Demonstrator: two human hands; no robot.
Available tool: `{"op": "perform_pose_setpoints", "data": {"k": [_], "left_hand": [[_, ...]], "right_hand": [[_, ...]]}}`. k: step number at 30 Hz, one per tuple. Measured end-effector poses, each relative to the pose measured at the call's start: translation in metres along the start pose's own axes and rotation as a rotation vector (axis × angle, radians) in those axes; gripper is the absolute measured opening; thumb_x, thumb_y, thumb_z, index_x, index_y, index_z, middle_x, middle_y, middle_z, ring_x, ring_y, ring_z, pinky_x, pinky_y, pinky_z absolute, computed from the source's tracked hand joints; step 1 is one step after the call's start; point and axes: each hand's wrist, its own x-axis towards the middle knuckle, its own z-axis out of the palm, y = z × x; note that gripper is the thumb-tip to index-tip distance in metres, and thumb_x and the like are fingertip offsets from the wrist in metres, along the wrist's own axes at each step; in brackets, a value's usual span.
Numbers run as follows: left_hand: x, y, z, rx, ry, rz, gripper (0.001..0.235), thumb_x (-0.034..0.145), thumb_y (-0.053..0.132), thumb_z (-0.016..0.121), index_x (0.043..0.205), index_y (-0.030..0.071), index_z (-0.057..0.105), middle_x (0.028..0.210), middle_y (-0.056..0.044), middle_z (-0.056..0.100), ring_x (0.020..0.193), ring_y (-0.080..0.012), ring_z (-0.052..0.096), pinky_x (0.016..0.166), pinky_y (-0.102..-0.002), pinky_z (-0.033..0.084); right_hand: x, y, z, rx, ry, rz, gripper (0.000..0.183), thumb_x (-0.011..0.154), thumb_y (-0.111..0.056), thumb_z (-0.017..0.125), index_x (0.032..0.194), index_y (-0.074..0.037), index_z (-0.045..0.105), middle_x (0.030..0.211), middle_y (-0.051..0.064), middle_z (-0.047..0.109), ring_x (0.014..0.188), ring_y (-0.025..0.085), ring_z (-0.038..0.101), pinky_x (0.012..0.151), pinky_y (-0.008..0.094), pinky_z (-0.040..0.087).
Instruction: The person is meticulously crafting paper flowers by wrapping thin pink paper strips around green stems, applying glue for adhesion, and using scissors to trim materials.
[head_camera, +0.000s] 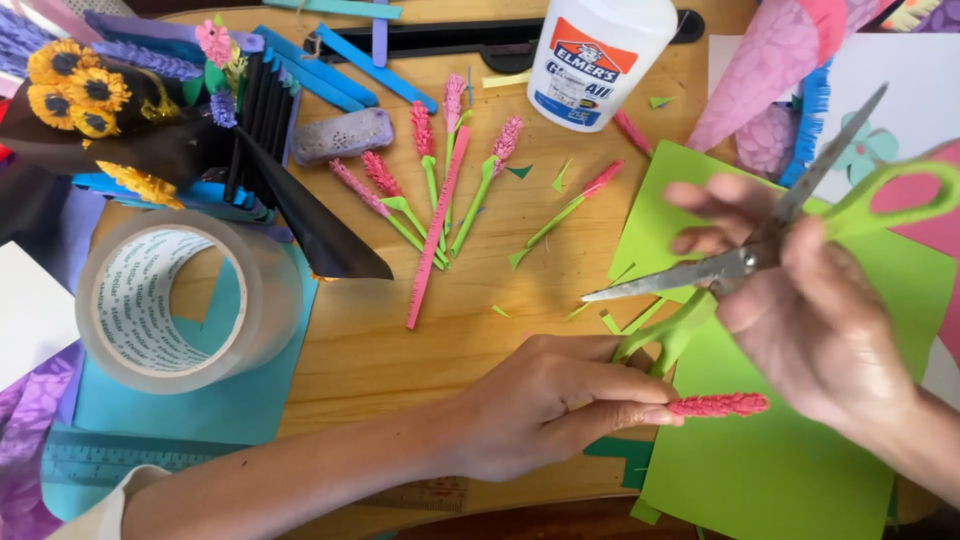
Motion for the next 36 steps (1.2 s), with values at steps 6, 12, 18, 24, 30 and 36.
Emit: {"op": "perform_pose_setpoints", "data": {"k": [6,12,18,24,30,36], "left_hand": [[0.010,0.004,-0.019,-0.039,0.058,0.067,0.016,0.097,0.007,0.050,0.109,0.002,0.059,0.138,-0.022,0.049,0.142,-0.0372,0.039,0.117,-0.051,0.045],[0.011,-0.036,-0.040,-0.222,0.456,-0.051,0.014,0.098,0.013,0.055,0.108,0.013,0.064,0.096,-0.002,0.064,0.085,-0.0100,0.056,0.070,-0.022,0.046],[0.013,-0.043,-0.056,-0.227,0.529,-0.075,0.017,0.098,0.016,0.055,0.111,0.013,0.065,0.095,0.000,0.059,0.081,-0.0083,0.048,0.064,-0.021,0.047],[0.015,-0.052,-0.058,-0.252,0.544,-0.081,0.018,0.097,0.013,0.055,0.112,0.006,0.064,0.089,-0.003,0.054,0.072,-0.0096,0.050,0.068,-0.020,0.048],[0.015,-0.051,-0.059,-0.252,0.500,-0.148,0.025,0.099,0.014,0.051,0.118,0.002,0.060,0.092,-0.004,0.054,0.080,-0.0110,0.049,0.075,-0.022,0.045],[0.015,-0.050,-0.062,-0.124,0.421,-0.163,0.022,0.101,0.007,0.049,0.120,0.004,0.059,0.098,-0.005,0.054,0.092,-0.0143,0.051,0.085,-0.023,0.042]], "right_hand": [[0.026,-0.017,-0.003,-0.217,-0.051,-0.272,0.034,0.107,-0.042,0.039,0.113,-0.011,0.051,0.091,0.014,0.066,0.074,0.018,0.070,0.071,0.018,0.061],[0.067,-0.037,-0.035,-0.677,-0.089,-0.209,0.052,0.102,-0.065,0.040,0.089,-0.016,0.053,0.073,-0.003,0.059,0.060,0.004,0.060,0.055,0.013,0.049],[0.077,-0.043,0.000,-0.956,-0.230,-0.235,0.024,0.102,-0.016,0.042,0.109,0.005,0.051,0.078,0.012,0.055,0.070,0.017,0.055,0.064,0.024,0.046],[0.076,-0.003,-0.024,-1.093,-0.277,-0.630,0.008,0.094,0.005,0.050,0.096,0.008,0.057,0.072,0.013,0.055,0.050,0.014,0.038,0.055,0.031,0.032],[0.093,0.019,-0.049,-1.214,-0.449,-1.002,0.042,0.082,-0.029,0.051,0.087,0.012,0.059,0.077,0.026,0.063,0.061,0.030,0.061,0.048,0.036,0.046],[0.088,0.013,-0.031,-1.223,-0.411,-0.712,0.018,0.086,-0.002,0.065,0.096,0.009,0.054,0.071,0.016,0.059,0.056,0.021,0.055,0.051,0.031,0.039]]}}
